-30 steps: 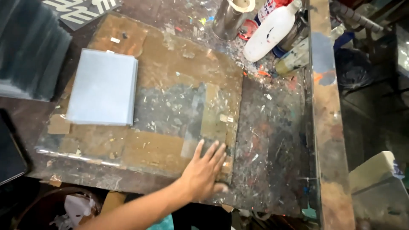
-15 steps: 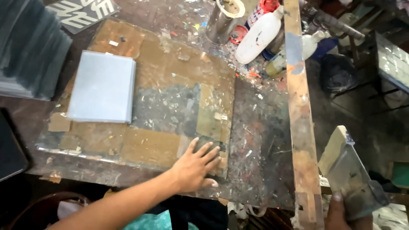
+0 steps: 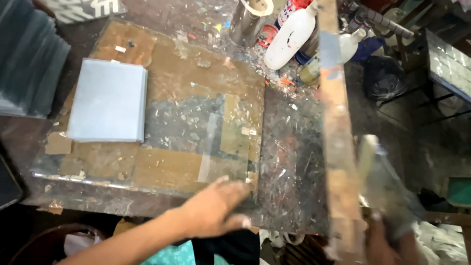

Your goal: Performing manual silk screen printing on small paper cards using a squeegee and white ink.

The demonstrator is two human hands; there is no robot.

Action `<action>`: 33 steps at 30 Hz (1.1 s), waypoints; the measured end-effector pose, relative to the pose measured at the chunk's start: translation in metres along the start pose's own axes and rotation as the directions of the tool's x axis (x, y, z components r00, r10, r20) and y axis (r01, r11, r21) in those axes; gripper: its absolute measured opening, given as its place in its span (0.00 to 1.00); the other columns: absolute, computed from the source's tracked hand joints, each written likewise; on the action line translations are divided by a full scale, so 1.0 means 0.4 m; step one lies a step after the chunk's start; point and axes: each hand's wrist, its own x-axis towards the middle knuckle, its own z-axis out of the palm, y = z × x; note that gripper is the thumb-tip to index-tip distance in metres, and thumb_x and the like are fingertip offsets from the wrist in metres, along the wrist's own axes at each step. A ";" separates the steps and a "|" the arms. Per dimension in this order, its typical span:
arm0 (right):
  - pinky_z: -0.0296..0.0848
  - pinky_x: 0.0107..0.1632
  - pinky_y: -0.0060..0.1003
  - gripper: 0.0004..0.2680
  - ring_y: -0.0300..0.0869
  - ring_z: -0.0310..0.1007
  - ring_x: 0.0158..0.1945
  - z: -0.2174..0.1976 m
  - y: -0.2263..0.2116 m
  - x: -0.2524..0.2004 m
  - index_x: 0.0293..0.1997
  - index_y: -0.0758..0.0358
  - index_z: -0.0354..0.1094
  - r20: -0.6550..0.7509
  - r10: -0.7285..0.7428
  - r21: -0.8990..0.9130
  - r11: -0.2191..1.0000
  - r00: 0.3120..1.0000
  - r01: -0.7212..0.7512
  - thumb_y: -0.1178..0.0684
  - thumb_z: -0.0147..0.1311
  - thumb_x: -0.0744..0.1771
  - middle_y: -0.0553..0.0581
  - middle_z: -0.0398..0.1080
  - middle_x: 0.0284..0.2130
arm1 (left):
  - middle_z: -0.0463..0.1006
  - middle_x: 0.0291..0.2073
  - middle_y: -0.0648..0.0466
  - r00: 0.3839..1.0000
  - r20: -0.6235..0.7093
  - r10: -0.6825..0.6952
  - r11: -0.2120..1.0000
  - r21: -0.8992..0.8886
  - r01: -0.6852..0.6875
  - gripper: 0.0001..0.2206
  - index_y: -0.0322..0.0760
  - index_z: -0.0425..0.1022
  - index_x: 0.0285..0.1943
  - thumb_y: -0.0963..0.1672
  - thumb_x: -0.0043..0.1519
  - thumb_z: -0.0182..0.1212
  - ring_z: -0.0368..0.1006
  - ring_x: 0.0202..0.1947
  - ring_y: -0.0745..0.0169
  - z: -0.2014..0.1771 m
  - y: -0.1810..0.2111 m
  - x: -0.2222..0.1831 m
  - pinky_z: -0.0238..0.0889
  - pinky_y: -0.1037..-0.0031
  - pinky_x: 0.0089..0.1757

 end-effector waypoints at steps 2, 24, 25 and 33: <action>0.71 0.51 0.39 0.17 0.46 0.73 0.49 0.096 -0.064 -0.065 0.66 0.68 0.65 -0.048 -0.020 -0.072 0.997 0.999 0.017 0.60 0.55 0.68 0.62 0.73 0.50 | 0.64 0.71 0.39 0.973 -0.218 -0.076 0.983 -0.180 0.036 0.33 0.28 0.59 0.74 0.52 0.64 0.58 0.58 0.71 0.42 -0.109 0.045 -0.019 0.48 0.54 0.66; 0.75 0.53 0.40 0.16 0.50 0.78 0.50 0.677 -0.297 0.145 0.53 0.58 0.77 0.519 -0.578 0.188 0.796 0.629 0.576 0.62 0.55 0.61 0.60 0.78 0.47 | 0.80 0.47 0.46 0.913 -0.408 0.009 0.966 0.241 0.098 0.21 0.35 0.75 0.57 0.50 0.60 0.63 0.73 0.53 0.45 -0.186 -0.253 0.125 0.59 0.56 0.59; 0.75 0.53 0.40 0.16 0.50 0.78 0.50 0.691 -0.296 0.150 0.53 0.58 0.77 0.522 -0.579 0.190 0.795 0.627 0.576 0.62 0.55 0.61 0.60 0.78 0.47 | 0.80 0.47 0.46 0.913 -0.409 0.005 0.965 0.240 0.102 0.21 0.35 0.75 0.57 0.50 0.60 0.63 0.73 0.53 0.45 -0.179 -0.269 0.131 0.59 0.56 0.59; 0.73 0.62 0.40 0.20 0.51 0.75 0.61 0.600 -0.227 -0.111 0.57 0.57 0.74 0.495 -0.575 0.181 0.802 0.651 0.570 0.63 0.54 0.59 0.59 0.76 0.55 | 0.74 0.58 0.39 0.940 -0.339 -0.042 0.934 0.322 0.157 0.20 0.27 0.73 0.57 0.40 0.55 0.58 0.69 0.62 0.43 0.014 -0.148 -0.077 0.51 0.52 0.65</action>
